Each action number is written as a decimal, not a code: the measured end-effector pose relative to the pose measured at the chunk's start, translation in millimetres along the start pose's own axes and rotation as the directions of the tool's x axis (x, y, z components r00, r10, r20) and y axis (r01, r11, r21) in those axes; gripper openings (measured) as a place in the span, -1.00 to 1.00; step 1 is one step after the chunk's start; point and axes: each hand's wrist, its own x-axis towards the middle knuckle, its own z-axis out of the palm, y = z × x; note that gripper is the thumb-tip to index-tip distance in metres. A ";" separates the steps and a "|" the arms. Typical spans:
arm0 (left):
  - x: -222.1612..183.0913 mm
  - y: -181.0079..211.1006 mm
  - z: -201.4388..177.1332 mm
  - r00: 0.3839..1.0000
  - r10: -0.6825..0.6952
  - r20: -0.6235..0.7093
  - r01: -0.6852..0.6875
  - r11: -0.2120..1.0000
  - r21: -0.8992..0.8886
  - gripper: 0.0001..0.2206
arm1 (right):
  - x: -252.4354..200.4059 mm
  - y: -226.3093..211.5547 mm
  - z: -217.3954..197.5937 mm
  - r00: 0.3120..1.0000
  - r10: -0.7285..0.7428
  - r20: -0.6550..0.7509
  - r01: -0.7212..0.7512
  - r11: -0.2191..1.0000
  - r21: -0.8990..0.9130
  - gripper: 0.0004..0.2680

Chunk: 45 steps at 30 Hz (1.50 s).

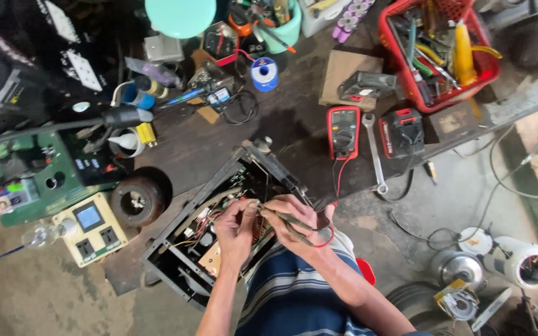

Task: Testing internal circuits of an electronic device using a multimeter and probes on a repair bench.

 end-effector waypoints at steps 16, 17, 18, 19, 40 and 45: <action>-2.4 -13.6 2.2 0.998 -0.003 -0.066 0.004 1.000 0.019 -0.89 | 8.3 3.2 5.7 0.991 -0.086 -0.102 0.101 0.983 0.152 -0.87; -2.6 -15.4 2.4 0.998 0.009 -0.061 -0.008 1.000 0.016 -0.90 | 9.4 2.5 5.6 0.989 -0.099 -0.108 0.112 0.986 0.122 -0.86; -1.9 -14.1 1.9 0.998 0.007 -0.069 -0.006 1.000 0.019 -0.90 | 8.5 3.4 5.9 0.990 -0.097 -0.104 0.110 0.985 0.130 -0.86; -1.3 -12.8 1.7 0.998 -0.008 -0.061 0.008 1.000 -0.005 -0.89 | 7.6 4.5 5.8 0.991 -0.104 -0.087 0.113 0.988 0.106 -0.86; 4.8 1.9 -1.6 0.998 -0.048 -0.029 0.046 0.998 -0.048 -0.90 | -5.4 2.1 3.5 0.997 0.074 -0.020 -0.073 0.994 0.078 -0.98; 4.2 8.4 -0.7 0.995 -0.087 -0.040 0.086 0.996 -0.038 -0.91 | -5.3 0.3 6.4 0.999 0.049 -0.019 -0.048 0.997 0.067 -0.97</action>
